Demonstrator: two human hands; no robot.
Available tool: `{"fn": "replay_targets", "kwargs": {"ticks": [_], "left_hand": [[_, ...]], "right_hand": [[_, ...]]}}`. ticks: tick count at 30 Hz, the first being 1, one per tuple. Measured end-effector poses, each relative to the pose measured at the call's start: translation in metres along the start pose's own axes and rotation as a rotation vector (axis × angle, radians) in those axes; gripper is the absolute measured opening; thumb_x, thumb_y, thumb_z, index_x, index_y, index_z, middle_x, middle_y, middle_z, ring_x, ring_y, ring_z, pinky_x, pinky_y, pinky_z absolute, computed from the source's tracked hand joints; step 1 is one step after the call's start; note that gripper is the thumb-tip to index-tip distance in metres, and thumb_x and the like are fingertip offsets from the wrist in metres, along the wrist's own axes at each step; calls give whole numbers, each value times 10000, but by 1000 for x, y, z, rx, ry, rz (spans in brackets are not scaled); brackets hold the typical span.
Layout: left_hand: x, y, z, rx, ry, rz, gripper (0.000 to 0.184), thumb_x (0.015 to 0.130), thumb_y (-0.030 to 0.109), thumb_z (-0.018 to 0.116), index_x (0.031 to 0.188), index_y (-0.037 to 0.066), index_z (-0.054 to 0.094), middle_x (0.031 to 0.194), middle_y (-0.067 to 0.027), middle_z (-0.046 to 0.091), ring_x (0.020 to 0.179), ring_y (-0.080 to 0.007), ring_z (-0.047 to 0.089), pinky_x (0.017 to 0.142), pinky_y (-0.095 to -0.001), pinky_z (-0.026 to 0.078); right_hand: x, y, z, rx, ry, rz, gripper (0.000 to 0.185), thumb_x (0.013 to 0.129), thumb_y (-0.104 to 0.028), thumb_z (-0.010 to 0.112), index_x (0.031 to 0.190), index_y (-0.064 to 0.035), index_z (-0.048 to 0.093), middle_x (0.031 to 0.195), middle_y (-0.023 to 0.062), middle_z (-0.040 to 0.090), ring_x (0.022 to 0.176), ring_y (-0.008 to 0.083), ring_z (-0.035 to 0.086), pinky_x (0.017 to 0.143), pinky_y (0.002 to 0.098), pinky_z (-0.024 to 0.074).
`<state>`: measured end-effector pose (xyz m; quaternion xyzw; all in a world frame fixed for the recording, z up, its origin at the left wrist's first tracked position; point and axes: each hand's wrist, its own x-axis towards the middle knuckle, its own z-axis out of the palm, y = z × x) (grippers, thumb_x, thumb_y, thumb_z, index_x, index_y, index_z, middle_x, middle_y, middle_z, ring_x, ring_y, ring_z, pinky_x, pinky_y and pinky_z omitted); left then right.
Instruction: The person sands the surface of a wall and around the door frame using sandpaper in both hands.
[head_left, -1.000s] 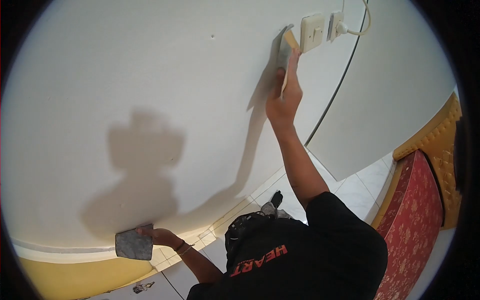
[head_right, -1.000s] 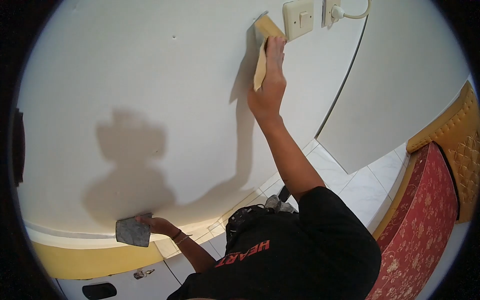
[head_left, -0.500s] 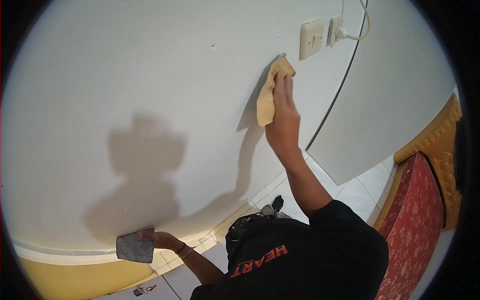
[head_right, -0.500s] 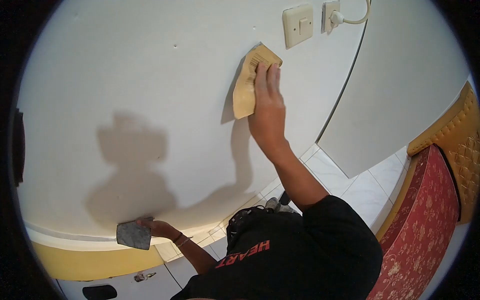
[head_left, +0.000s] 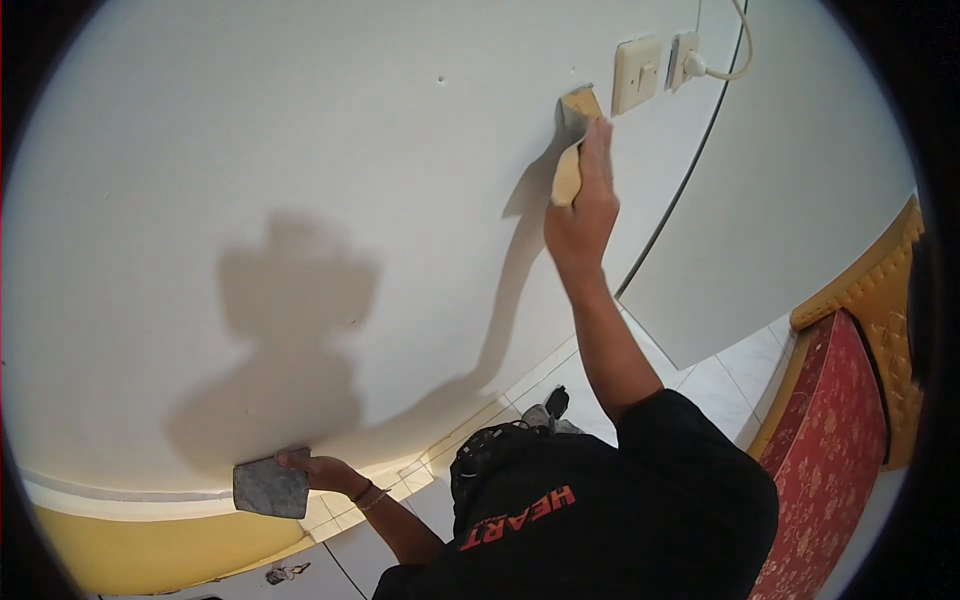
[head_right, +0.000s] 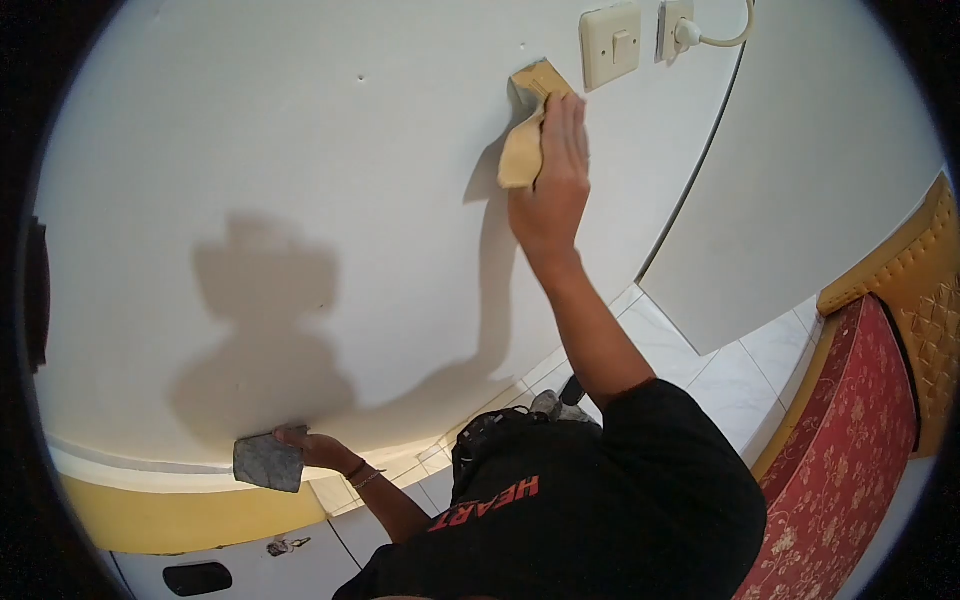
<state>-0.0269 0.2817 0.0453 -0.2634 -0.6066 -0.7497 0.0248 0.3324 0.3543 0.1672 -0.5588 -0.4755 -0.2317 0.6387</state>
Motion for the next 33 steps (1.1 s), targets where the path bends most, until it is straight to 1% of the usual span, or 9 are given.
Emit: {"fn": "replay_targets", "kwargs": {"ticks": [6,14,20,25,27,28,30,32,33], "left_hand": [[9,8,9,-92,34,119,660,927,420,407,1293,-110,262,1303,-230,364,1121,-287,447,948,-359,398],[63,8,7,-52,158,200,453,970,344,304,1007,-65,494,970,-126,546,808,-221,506,746,-347,446],[81,4,1,37,143,291,495,964,388,299,1017,-61,499,985,-130,553,827,-214,521,758,-329,450],[84,27,5,42,264,-46,561,952,416,328,1002,-101,539,966,-173,599,792,-254,579,708,-314,492],[99,4,-1,-70,151,385,537,948,395,360,1002,-109,536,984,-190,597,785,-258,594,703,-303,514],[105,5,-5,-50,169,388,537,948,395,360,1002,-109,536,984,-190,597,785,-258,594,703,-303,514],[108,30,-6,-203,125,35,451,957,320,378,1081,-103,472,1054,-190,567,836,-251,583,740,-285,501],[141,-55,-27,1161,232,795,428,960,294,382,1140,-93,408,1101,-183,542,868,-242,572,763,-277,489],[131,-69,-23,1095,287,773,460,961,331,360,1168,-77,404,1138,-172,517,928,-242,542,837,-301,443]], "right_hand": [[-9,4,1,118,11,10,533,770,53,490,1288,64,362,1335,273,338,1271,405,282,1034,405,277],[-27,-19,8,99,-82,-46,557,763,60,474,1304,59,341,1353,270,314,1290,397,247,1040,402,262],[-7,-1,11,169,36,57,607,722,90,474,1312,49,337,1360,269,304,1294,384,251,1046,366,254],[-33,-7,18,124,0,-62,554,768,40,507,1300,47,356,1366,250,307,1290,367,269,1059,397,231],[-16,1,17,186,57,45,507,797,35,490,1289,53,370,1369,235,318,1294,350,276,1059,407,220],[-11,3,18,299,85,221,457,828,11,452,1279,54,388,1360,244,328,1296,367,267,1062,412,199],[-19,-1,21,269,47,36,470,849,-28,427,1305,52,346,1390,255,266,1321,381,195,1073,423,145],[-53,-20,23,244,-83,-22,497,853,-44,419,1327,49,303,1408,255,215,1332,381,149,1077,432,112],[-69,-26,24,186,-163,-82,525,857,-61,412,1349,45,260,1426,256,164,1343,381,103,1081,442,80]]}}
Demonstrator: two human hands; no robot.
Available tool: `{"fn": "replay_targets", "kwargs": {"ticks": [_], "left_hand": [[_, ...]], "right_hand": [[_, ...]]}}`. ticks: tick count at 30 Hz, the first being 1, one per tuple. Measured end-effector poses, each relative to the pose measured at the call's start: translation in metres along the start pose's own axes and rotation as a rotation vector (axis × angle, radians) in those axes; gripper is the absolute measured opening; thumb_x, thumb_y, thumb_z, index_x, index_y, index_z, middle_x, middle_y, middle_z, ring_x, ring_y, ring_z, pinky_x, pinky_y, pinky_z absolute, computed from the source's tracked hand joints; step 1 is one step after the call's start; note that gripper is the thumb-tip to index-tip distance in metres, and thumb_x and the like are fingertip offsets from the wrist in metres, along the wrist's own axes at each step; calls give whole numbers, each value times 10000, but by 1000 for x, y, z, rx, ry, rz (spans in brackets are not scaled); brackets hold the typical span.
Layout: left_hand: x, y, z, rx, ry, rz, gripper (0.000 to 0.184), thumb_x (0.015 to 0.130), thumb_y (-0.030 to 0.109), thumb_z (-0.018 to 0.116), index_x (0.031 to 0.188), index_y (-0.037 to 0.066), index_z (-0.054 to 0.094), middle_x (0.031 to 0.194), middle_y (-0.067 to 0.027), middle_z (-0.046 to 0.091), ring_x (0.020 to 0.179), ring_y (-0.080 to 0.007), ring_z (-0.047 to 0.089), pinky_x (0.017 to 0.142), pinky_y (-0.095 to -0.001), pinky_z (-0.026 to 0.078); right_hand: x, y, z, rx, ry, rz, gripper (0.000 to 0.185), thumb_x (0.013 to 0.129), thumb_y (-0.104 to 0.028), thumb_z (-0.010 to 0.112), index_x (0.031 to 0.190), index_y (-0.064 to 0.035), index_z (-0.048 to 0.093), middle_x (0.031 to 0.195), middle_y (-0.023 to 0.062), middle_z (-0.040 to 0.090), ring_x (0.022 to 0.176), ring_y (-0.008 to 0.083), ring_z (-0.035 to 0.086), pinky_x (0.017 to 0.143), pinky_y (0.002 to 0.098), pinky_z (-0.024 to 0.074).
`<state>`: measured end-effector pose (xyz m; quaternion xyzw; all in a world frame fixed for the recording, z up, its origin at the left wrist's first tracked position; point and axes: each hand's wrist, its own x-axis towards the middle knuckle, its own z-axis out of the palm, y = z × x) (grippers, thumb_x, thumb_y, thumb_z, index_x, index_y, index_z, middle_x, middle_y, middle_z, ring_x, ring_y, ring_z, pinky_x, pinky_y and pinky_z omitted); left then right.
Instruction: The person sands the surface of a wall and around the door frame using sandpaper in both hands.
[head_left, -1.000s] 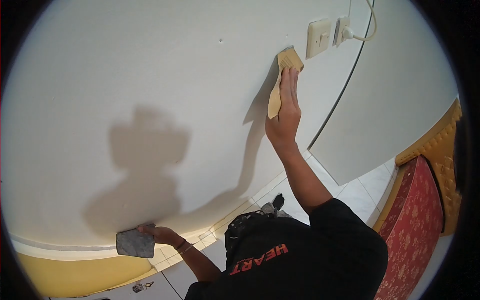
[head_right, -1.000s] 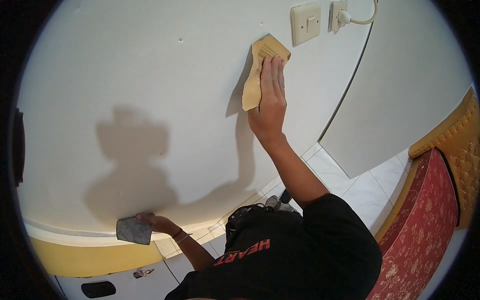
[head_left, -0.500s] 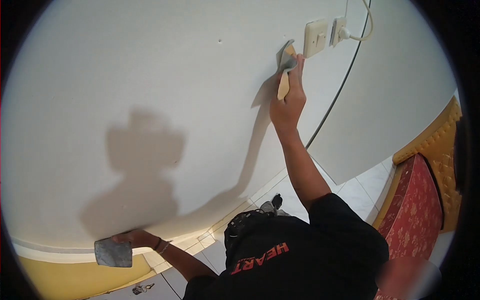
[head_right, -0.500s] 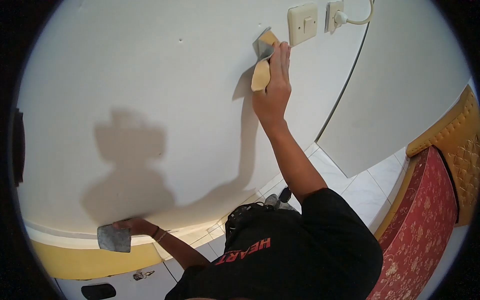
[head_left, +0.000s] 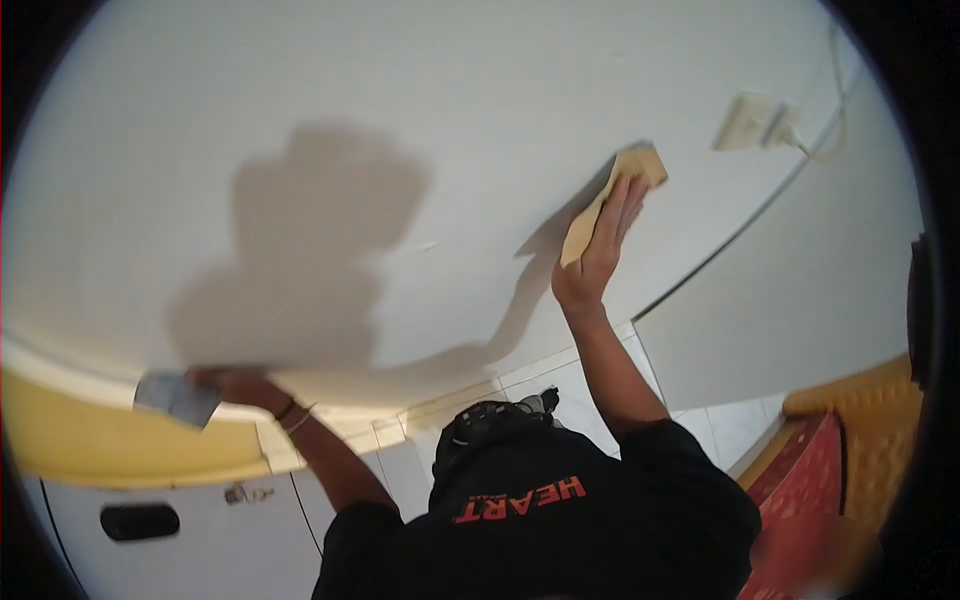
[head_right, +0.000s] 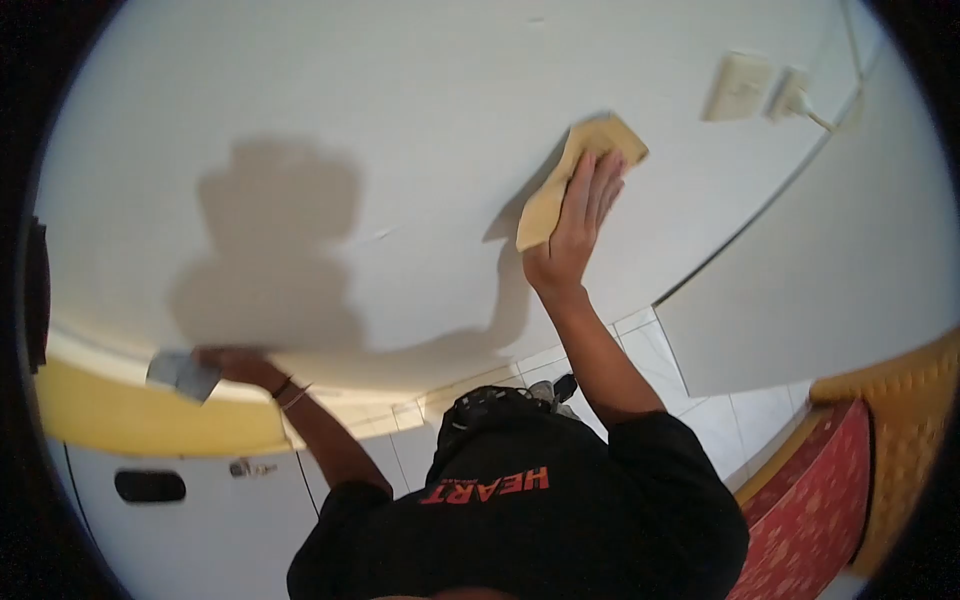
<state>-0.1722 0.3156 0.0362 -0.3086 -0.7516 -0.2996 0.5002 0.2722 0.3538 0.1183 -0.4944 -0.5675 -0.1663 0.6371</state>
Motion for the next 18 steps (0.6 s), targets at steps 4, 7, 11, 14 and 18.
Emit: {"fn": "replay_targets", "kwargs": {"ticks": [4,7,11,14,18], "left_hand": [[46,70,-100,-1160,111,-567,520,958,366,357,1205,-90,380,1187,-168,500,1022,-227,513,904,-300,400],[45,55,-110,-1433,-231,-958,527,961,330,369,1249,-108,318,1244,-182,461,1083,-239,488,923,-299,384],[-12,71,-60,-814,122,-392,558,954,385,363,1236,-96,370,1263,-186,444,1072,-251,489,906,-328,391],[25,73,-101,-1125,29,-643,583,949,409,363,1228,-103,383,1239,-196,461,1041,-231,490,887,-316,398],[38,77,-111,-1121,-165,-764,604,945,418,371,1243,-107,355,1235,-187,462,1033,-234,478,887,-309,393]], "right_hand": [[-12,50,-22,126,139,261,536,942,-194,398,1369,45,179,1424,195,200,1306,283,233,1066,322,171],[0,80,-31,192,214,661,546,948,-276,406,1349,47,226,1365,200,312,1249,298,321,1049,322,208],[-28,-4,-14,-348,74,65,563,921,-177,446,1351,81,190,1394,260,236,1315,332,224,1070,375,173],[-41,9,-3,166,152,187,589,936,-253,417,1357,77,170,1400,231,243,1313,303,234,1065,353,181],[-4,38,-26,607,165,826,623,942,-344,409,1301,137,243,1360,216,325,1235,310,358,1026,344,264]]}}
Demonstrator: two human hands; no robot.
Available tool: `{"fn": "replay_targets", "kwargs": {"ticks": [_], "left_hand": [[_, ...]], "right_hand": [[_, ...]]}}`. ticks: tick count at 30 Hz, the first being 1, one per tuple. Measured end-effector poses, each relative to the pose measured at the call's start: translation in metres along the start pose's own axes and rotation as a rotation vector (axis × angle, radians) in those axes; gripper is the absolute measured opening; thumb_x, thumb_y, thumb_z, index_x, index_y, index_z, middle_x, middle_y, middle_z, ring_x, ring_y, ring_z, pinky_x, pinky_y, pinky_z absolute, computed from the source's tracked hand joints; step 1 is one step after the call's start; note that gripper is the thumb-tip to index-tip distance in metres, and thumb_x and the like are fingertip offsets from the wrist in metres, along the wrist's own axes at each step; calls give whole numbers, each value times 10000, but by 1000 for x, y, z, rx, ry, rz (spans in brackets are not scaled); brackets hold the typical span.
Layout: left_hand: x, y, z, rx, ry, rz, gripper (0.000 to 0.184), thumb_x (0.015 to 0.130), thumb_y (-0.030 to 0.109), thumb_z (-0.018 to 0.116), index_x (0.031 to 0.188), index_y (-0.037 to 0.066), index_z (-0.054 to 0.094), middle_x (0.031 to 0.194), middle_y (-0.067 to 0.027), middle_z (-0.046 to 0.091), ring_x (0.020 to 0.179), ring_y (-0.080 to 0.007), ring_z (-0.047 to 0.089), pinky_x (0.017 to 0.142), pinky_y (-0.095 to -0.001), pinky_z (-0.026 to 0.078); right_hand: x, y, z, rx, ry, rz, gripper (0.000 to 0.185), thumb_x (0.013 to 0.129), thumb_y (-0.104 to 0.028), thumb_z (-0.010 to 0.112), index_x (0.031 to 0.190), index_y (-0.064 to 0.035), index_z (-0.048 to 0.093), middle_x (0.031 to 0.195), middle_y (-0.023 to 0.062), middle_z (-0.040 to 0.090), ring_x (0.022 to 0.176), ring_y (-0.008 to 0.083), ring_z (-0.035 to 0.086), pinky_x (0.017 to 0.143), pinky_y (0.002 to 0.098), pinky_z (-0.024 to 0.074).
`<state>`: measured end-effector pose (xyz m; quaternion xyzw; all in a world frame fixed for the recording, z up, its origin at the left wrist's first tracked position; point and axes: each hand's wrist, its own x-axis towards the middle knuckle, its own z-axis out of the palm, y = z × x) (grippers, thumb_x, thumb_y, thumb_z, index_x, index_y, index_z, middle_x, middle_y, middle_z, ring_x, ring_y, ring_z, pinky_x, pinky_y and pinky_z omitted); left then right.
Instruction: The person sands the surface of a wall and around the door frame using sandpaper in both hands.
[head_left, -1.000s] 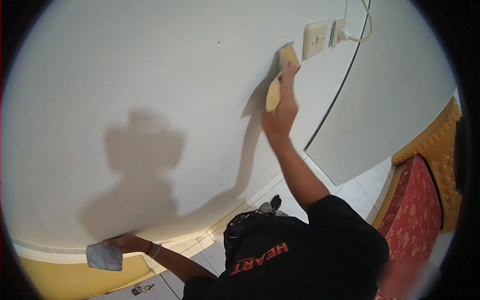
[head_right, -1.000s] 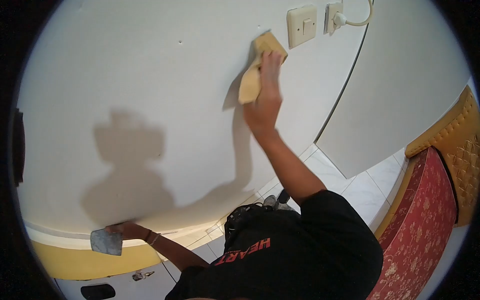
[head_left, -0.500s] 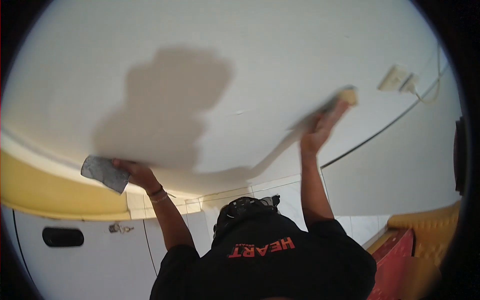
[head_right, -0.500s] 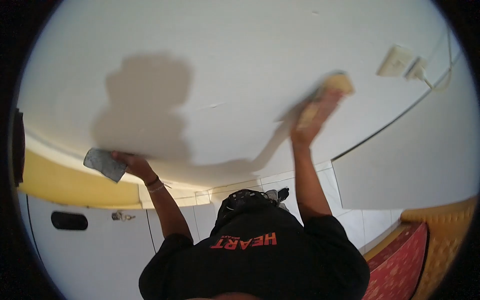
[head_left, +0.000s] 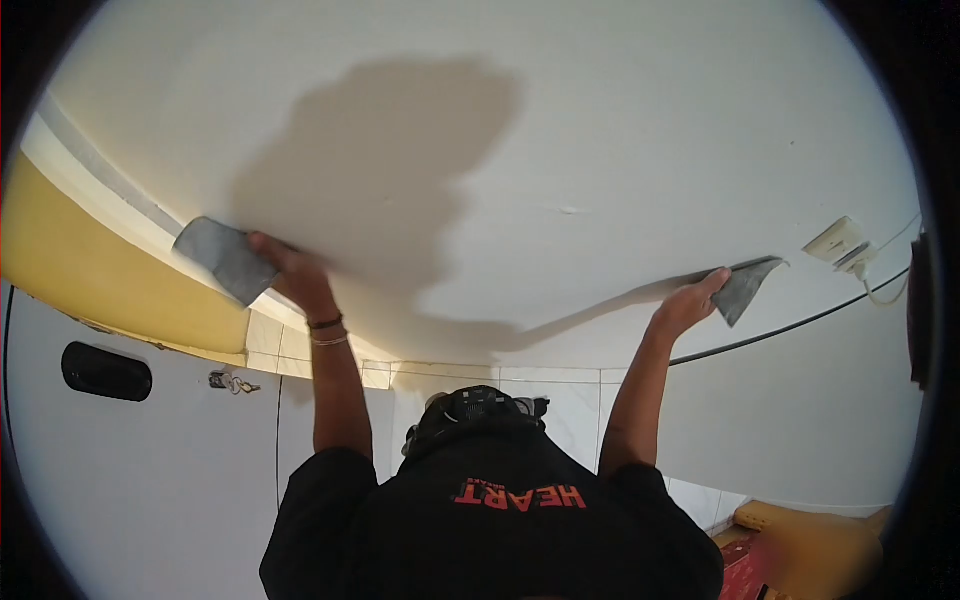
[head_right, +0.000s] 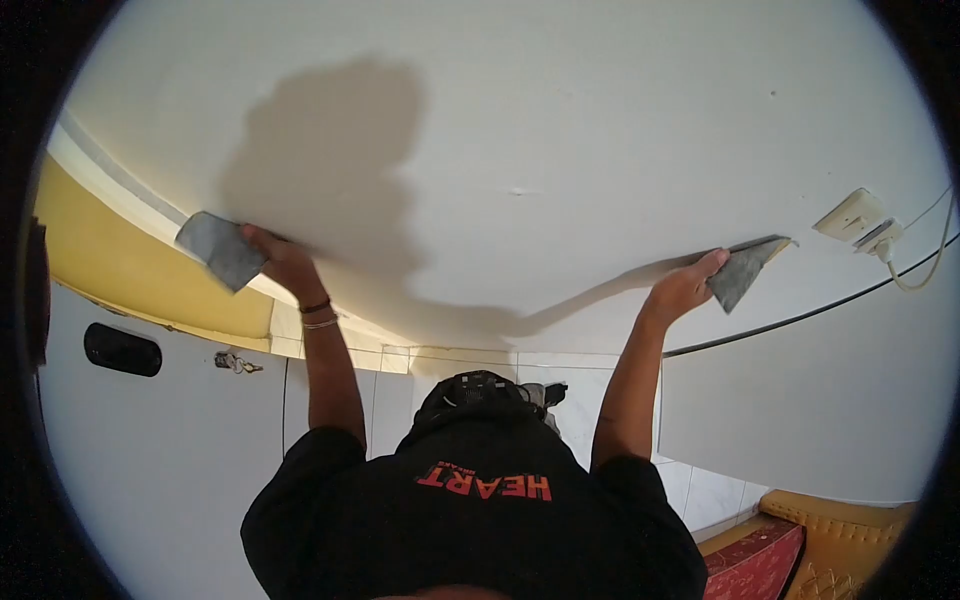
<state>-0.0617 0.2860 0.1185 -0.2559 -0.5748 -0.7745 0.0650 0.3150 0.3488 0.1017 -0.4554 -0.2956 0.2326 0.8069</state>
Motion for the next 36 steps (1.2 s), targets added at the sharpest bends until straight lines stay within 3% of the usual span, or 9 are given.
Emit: {"fn": "replay_targets", "kwargs": {"ticks": [5,9,11,17,23,27,30,33,36], "left_hand": [[-19,-28,16,-100,48,262,619,940,435,372,1267,-88,327,1265,-189,428,1048,-257,470,907,-322,385],[-3,-14,-1,-176,-88,-6,626,938,430,382,1268,-99,324,1256,-179,429,1056,-238,469,913,-314,380],[-6,-28,-3,-28,-93,83,630,939,427,382,1264,-109,322,1255,-183,431,1055,-233,471,915,-316,382],[2,-14,14,-183,26,203,628,938,430,381,1245,-117,346,1249,-174,448,1063,-232,479,895,-317,407],[8,-5,10,-120,57,74,505,959,386,346,1128,-76,458,1111,-149,514,940,-199,511,821,-307,443],[12,-22,14,-102,94,367,486,964,370,340,1069,-74,507,1049,-134,556,881,-187,524,786,-300,453],[33,11,-4,-333,42,-208,517,948,408,369,1010,-73,549,971,-115,603,798,-196,551,723,-297,467],[23,8,-2,106,194,-83,556,937,440,375,1028,-82,543,991,-119,603,811,-207,561,719,-300,466],[16,-36,-3,-36,116,-49,608,947,448,333,1160,-113,429,1143,-168,510,978,-202,490,861,-297,395]], "right_hand": [[-50,11,26,-548,-150,-619,696,943,-281,408,1380,48,-22,1467,183,-27,1365,265,-14,1089,337,26],[-13,19,5,-253,-155,-434,665,946,-345,384,1370,71,86,1459,208,20,1359,270,63,1084,352,90],[1,12,3,-37,-20,-76,573,948,-364,394,1247,120,331,1272,175,413,1105,243,431,969,326,321],[-33,12,31,-372,20,-712,565,941,-262,441,1320,100,230,1358,195,323,1226,257,347,1033,322,238],[-4,-13,32,33,55,-194,520,934,-276,457,1261,100,309,1266,172,415,1111,248,430,972,330,319],[-37,-14,42,-691,-69,-809,599,944,-253,420,1349,85,137,1419,158,182,1283,243,240,1056,322,195],[3,7,21,-110,-22,-264,588,931,-334,441,1306,83,264,1361,175,307,1231,243,327,1026,334,249],[0,-35,30,-36,32,-47,585,940,-323,428,1296,106,250,1333,162,339,1176,227,374,998,305,293],[-7,11,28,-253,24,-531,632,947,-331,404,1338,99,155,1374,168,278,1222,230,336,1020,304,267]]}}
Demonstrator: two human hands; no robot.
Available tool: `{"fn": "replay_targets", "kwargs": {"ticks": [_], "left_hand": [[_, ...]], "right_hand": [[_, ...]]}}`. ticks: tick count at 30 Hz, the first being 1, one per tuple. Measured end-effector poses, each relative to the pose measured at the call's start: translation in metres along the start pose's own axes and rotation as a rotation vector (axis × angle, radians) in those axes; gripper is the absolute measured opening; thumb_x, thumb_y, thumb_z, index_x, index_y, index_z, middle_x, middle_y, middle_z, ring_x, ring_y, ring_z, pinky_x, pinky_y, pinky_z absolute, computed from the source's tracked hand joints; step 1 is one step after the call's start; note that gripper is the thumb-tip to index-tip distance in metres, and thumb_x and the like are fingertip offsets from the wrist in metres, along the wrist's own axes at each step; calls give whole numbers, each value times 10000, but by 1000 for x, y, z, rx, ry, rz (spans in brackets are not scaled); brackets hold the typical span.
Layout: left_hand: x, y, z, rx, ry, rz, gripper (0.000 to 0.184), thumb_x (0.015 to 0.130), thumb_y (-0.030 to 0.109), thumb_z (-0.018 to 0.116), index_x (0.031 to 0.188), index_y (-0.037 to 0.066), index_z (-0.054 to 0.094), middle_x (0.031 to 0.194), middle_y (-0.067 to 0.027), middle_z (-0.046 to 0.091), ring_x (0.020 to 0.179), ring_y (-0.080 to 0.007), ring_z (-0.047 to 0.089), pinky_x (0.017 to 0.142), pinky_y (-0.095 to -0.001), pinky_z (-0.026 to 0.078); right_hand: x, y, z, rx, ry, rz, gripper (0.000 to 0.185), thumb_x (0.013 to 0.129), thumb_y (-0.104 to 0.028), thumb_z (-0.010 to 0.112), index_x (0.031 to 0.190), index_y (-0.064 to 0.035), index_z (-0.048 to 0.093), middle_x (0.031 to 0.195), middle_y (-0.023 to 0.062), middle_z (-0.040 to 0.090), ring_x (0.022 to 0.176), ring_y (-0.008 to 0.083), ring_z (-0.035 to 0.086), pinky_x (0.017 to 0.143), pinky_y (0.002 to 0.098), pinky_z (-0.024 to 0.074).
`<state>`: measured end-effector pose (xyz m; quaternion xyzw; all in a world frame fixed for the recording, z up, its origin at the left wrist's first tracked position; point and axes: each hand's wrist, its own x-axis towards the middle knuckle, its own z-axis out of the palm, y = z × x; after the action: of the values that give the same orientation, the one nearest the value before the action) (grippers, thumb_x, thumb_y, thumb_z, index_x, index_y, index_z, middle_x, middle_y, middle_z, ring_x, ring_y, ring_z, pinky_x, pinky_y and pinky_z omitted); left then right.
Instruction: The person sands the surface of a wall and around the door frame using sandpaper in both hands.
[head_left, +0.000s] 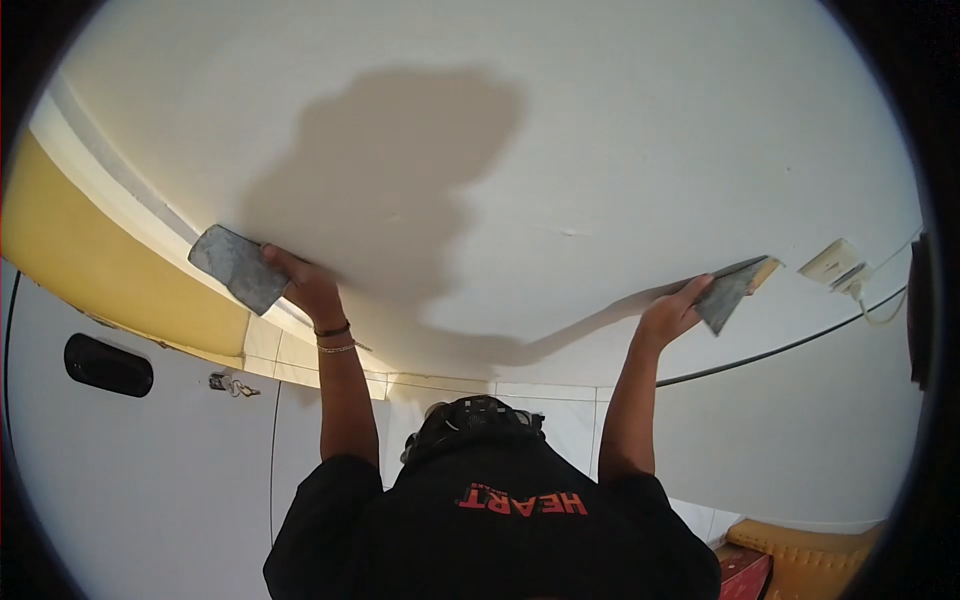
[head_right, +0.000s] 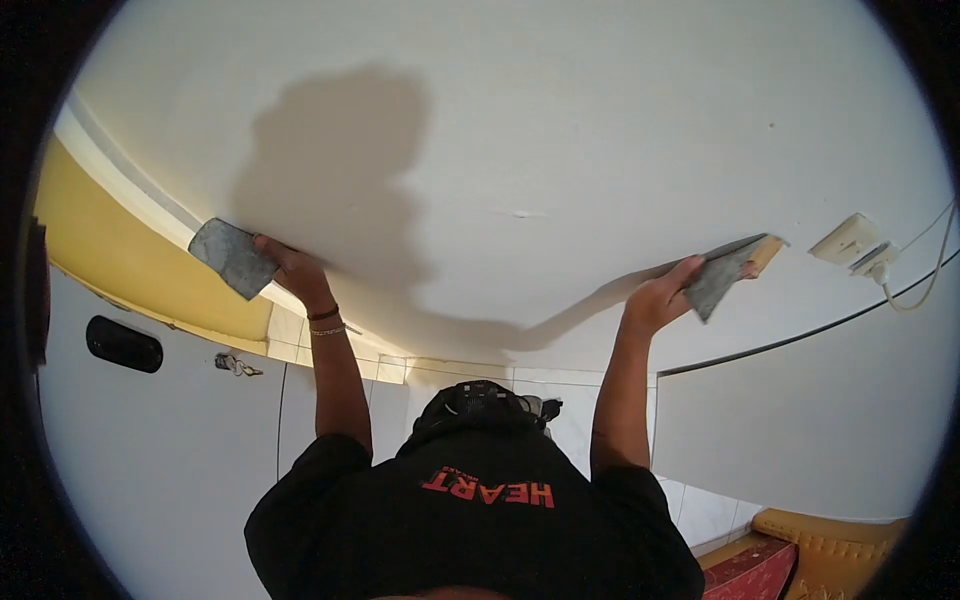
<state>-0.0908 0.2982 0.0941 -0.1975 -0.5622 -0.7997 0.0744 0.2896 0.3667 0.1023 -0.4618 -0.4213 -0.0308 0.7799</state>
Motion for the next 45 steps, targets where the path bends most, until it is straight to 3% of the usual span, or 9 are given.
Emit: {"fn": "replay_targets", "kwargs": {"ticks": [6,11,15,24,31,37,39,41,45], "left_hand": [[2,9,-6,-93,-112,-274,629,942,470,322,1245,-76,401,1205,-160,494,1010,-213,513,849,-268,406],[-20,-19,13,135,87,467,598,961,431,281,1267,-79,345,1227,-164,469,1040,-233,476,923,-291,359],[14,27,-3,-187,-66,-218,578,957,442,291,1152,-77,452,1178,-150,484,997,-221,474,896,-329,379],[-3,29,0,-103,-64,-34,617,946,443,341,1221,-106,398,1211,-169,480,1053,-223,475,905,-311,378],[-21,-4,13,30,42,256,611,956,417,330,1251,-118,355,1301,-166,416,1125,-213,433,955,-282,329],[-5,55,10,-170,-59,-312,620,957,432,303,1254,-109,352,1253,-175,439,1088,-197,431,959,-275,321],[-21,27,22,-68,12,-15,606,958,421,314,1249,-109,361,1244,-173,448,1069,-199,446,941,-280,342],[-36,-6,32,123,185,570,580,959,397,336,1239,-109,379,1227,-167,467,1030,-202,476,905,-289,384],[-1,0,3,-59,-82,140,568,949,431,344,1119,-89,497,1059,-143,564,887,-203,523,804,-311,430]], "right_hand": [[13,-12,-13,178,-57,290,648,941,-302,429,1345,105,128,1418,192,207,1275,263,278,1044,327,231],[-26,-5,4,39,-47,-45,631,938,-276,447,1342,109,153,1406,186,237,1258,254,292,1047,331,208],[12,-15,-8,141,13,297,592,929,-294,469,1302,113,255,1334,176,349,1187,250,376,1013,327,274],[-4,1,3,-77,-42,-222,587,941,-270,429,1326,112,204,1382,210,277,1236,264,335,1022,317,263],[-12,-5,2,36,-87,154,651,932,-282,441,1346,106,124,1425,217,169,1291,283,251,1059,344,192],[34,-24,-13,397,-176,472,694,933,-321,433,1366,85,73,1449,190,119,1337,254,162,1081,341,135],[29,-18,5,152,40,320,633,925,-411,432,1216,145,351,1207,181,469,1055,238,466,945,333,354],[-3,-10,19,-86,-21,-220,644,938,-369,411,1330,96,201,1390,177,256,1256,264,301,1028,336,256],[-4,-20,8,-161,-143,-421,622,943,-318,413,1350,78,160,1419,146,211,1284,248,258,1043,339,235]]}}
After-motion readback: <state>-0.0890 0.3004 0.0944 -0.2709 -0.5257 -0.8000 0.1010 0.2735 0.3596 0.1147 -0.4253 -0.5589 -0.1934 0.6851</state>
